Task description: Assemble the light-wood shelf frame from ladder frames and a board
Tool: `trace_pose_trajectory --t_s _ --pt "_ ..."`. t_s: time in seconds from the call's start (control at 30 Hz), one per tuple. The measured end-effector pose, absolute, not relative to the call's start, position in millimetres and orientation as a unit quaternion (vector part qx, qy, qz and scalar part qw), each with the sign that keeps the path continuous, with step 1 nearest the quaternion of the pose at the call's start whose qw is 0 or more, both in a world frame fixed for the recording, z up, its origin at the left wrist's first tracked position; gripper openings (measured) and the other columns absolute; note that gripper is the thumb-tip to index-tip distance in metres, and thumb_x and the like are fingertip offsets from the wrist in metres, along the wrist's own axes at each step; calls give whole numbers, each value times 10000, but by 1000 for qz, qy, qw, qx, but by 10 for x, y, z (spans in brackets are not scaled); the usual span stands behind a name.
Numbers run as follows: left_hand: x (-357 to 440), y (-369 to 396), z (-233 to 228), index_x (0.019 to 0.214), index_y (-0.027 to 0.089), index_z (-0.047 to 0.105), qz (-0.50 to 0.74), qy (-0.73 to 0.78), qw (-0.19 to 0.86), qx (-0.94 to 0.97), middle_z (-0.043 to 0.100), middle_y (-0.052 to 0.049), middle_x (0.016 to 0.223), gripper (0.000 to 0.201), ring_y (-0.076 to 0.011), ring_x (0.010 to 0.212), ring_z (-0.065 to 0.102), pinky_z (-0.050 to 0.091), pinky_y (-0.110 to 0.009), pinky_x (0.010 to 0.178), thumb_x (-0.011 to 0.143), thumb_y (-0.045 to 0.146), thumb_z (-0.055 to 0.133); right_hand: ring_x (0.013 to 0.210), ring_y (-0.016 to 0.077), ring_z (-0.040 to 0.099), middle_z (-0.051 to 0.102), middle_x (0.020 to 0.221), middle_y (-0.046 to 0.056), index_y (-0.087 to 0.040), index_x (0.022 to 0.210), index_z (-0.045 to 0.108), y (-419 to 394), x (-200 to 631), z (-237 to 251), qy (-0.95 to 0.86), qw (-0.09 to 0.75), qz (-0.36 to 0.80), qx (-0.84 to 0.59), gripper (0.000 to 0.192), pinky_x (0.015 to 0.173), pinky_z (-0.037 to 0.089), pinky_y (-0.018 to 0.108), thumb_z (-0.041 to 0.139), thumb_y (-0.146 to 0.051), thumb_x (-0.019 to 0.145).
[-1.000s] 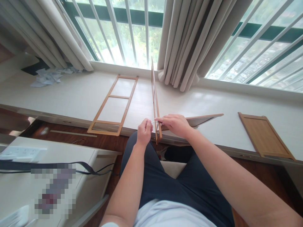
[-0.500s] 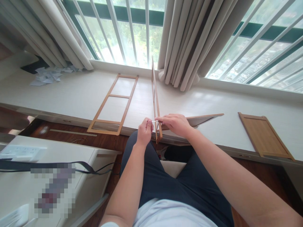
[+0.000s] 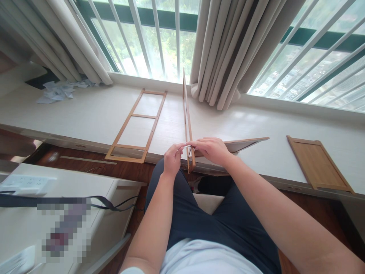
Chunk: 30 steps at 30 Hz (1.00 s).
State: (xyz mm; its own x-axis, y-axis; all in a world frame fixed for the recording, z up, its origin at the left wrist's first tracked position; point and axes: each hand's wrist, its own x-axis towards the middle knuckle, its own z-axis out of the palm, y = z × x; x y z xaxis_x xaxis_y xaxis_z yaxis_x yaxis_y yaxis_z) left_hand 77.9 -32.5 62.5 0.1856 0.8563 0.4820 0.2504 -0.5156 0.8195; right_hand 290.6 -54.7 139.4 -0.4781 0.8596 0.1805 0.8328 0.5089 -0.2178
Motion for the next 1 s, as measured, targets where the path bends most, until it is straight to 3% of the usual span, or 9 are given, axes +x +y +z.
trace_pose_trajectory --t_s 0.17,0.43,1.0 --pt "761 -311 611 1147 241 729 521 367 253 728 665 -25 855 312 -121 747 623 527 -250 677 1037 265 437 929 174 657 754 1102 -8 -395 1443 548 -548 2911 1403 -860 129 49 -491 522 751 420 264 502 -152 983" --pt "742 -321 612 1164 242 725 517 377 246 728 674 -26 884 285 -120 762 636 527 -249 715 1032 288 477 941 170 658 756 1087 -6 -377 1414 577 -552 2900 1418 -858 129 45 -495 449 736 409 269 453 -192 1024" --pt "749 -335 607 990 205 719 518 409 240 712 668 -38 810 331 -146 732 617 483 -275 709 1024 427 475 956 174 658 754 1118 4 -358 1389 603 -555 2905 1421 -855 133 53 -498 427 762 427 268 469 -201 1017"
